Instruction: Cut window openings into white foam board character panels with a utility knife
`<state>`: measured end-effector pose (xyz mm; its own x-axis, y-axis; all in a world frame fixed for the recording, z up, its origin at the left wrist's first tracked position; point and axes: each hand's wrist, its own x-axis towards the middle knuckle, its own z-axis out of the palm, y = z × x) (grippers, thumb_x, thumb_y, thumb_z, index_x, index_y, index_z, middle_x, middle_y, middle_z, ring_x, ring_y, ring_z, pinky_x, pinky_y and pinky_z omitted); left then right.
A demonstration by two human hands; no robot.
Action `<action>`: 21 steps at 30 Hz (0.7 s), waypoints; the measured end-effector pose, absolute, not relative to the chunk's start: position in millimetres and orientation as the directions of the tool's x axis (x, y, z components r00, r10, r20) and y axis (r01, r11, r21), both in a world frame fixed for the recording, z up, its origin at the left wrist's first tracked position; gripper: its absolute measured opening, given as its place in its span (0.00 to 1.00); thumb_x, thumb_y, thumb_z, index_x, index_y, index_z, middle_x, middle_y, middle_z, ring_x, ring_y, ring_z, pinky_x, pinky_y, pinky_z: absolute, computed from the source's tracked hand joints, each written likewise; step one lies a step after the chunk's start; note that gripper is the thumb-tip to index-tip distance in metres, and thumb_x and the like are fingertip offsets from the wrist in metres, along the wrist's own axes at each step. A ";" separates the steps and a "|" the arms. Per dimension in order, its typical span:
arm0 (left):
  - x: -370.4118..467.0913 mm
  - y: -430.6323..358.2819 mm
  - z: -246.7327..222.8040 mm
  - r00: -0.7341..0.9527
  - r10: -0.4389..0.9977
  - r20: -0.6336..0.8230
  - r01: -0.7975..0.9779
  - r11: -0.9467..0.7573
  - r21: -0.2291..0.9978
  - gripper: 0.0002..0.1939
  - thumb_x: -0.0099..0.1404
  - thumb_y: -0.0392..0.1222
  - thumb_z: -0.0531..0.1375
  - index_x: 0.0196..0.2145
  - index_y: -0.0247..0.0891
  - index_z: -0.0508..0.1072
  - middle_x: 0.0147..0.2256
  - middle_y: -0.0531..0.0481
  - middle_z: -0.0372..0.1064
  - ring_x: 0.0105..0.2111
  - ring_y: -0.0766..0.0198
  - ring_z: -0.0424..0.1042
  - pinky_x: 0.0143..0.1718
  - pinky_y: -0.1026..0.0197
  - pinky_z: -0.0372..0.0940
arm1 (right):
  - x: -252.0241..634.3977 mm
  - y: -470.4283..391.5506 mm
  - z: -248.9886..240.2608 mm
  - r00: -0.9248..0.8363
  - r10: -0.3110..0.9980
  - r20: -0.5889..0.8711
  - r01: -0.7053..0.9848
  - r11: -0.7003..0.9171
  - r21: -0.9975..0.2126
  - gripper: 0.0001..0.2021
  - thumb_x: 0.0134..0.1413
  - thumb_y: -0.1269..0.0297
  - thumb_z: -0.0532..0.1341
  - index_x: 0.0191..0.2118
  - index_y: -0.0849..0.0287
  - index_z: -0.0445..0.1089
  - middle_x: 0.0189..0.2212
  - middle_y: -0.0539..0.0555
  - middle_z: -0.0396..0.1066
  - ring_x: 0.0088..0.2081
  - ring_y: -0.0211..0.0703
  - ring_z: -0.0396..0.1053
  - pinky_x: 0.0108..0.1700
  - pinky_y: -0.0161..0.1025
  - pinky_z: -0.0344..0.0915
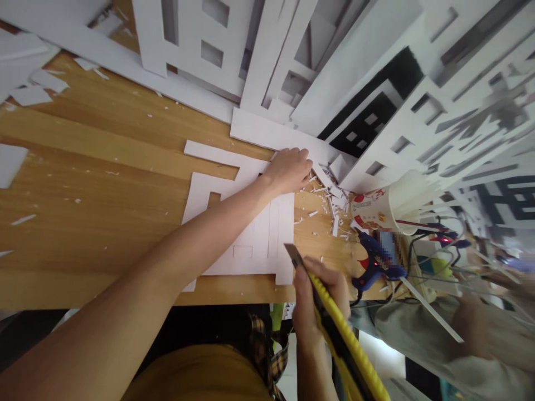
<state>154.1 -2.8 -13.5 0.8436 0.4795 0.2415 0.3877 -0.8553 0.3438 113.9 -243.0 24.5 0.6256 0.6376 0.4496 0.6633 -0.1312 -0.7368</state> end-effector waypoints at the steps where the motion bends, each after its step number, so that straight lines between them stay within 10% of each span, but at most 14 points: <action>1: 153.9 -3.1 -13.4 0.843 0.481 0.243 0.390 -0.856 0.339 0.18 0.70 0.39 0.51 0.46 0.30 0.79 0.44 0.35 0.73 0.47 0.49 0.71 0.41 0.53 0.59 | 117.9 -231.4 21.4 0.639 0.615 0.461 0.657 -0.126 -0.743 0.03 0.58 0.70 0.64 0.37 0.56 0.71 0.31 0.49 0.73 0.28 0.36 0.71 0.31 0.35 0.68; 21: 152.5 -2.1 -8.7 0.845 0.486 0.225 0.385 -0.843 0.375 0.18 0.70 0.39 0.52 0.46 0.31 0.78 0.44 0.35 0.73 0.47 0.49 0.71 0.43 0.52 0.62 | 141.9 -173.4 -1.5 0.580 0.730 0.361 0.733 -0.274 -0.623 0.05 0.58 0.63 0.62 0.37 0.57 0.73 0.32 0.53 0.75 0.40 0.47 0.70 0.44 0.45 0.68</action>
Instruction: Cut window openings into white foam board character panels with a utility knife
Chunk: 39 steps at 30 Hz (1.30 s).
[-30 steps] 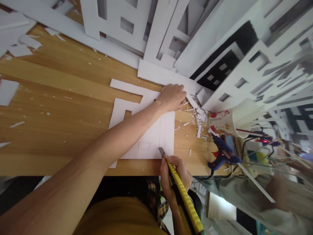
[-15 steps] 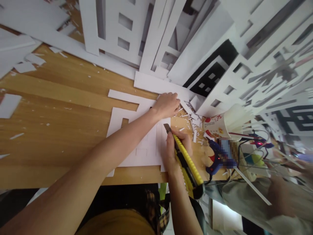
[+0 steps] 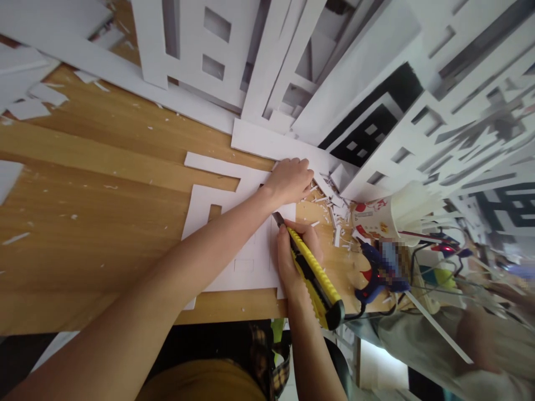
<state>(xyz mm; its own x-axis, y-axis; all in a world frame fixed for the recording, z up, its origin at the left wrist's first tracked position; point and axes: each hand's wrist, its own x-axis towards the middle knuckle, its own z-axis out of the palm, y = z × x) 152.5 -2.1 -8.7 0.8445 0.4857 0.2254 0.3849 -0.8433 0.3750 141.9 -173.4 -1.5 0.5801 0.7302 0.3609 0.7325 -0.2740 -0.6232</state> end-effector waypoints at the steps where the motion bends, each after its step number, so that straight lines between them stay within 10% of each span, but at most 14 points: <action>1: 152.7 -2.1 -9.2 0.843 0.486 0.231 0.384 -0.844 0.374 0.18 0.70 0.39 0.51 0.46 0.31 0.79 0.44 0.35 0.73 0.47 0.49 0.71 0.43 0.52 0.62 | 141.4 -173.6 -1.1 0.578 0.734 0.356 0.734 -0.278 -0.619 0.05 0.58 0.63 0.61 0.37 0.57 0.73 0.32 0.53 0.75 0.40 0.47 0.70 0.44 0.45 0.68; 39: 155.1 -0.4 -14.3 0.837 0.496 0.232 0.390 -0.837 0.383 0.17 0.68 0.39 0.53 0.47 0.31 0.79 0.44 0.35 0.73 0.46 0.49 0.71 0.43 0.52 0.61 | 122.7 -211.1 16.6 0.491 0.812 0.316 0.784 -0.253 -0.567 0.05 0.55 0.71 0.60 0.33 0.53 0.70 0.23 0.44 0.68 0.29 0.40 0.68 0.49 0.47 0.65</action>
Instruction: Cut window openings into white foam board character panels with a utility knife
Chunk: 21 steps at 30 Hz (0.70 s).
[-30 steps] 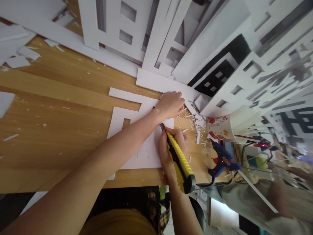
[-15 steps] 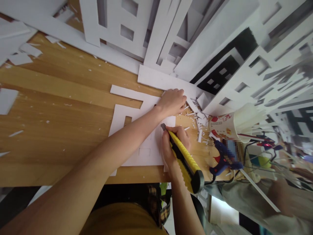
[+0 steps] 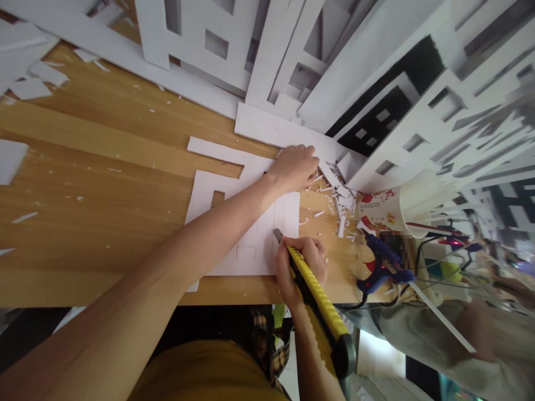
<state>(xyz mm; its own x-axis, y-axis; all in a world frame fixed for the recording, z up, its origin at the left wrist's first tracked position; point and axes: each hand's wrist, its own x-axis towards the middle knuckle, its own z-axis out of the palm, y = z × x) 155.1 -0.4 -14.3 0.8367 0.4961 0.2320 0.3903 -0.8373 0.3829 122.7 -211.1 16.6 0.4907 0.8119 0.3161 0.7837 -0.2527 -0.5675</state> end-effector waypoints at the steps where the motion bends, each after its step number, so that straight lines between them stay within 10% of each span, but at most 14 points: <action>1: 155.2 -0.3 -14.6 0.836 0.496 0.232 0.391 -0.837 0.382 0.17 0.68 0.38 0.53 0.47 0.31 0.79 0.44 0.35 0.73 0.46 0.49 0.71 0.43 0.52 0.61 | 121.9 -214.1 17.1 0.483 0.818 0.314 0.786 -0.247 -0.567 0.06 0.55 0.72 0.60 0.34 0.53 0.70 0.24 0.44 0.68 0.30 0.40 0.68 0.49 0.47 0.65; 21: 154.7 -1.2 -13.1 0.833 0.504 0.230 0.412 -0.841 0.352 0.17 0.67 0.38 0.53 0.46 0.32 0.79 0.44 0.36 0.74 0.44 0.51 0.70 0.41 0.53 0.60 | 118.3 -239.1 34.1 0.477 0.864 0.160 0.735 -0.293 -0.611 0.04 0.53 0.70 0.59 0.33 0.52 0.69 0.25 0.45 0.72 0.31 0.41 0.69 0.49 0.47 0.63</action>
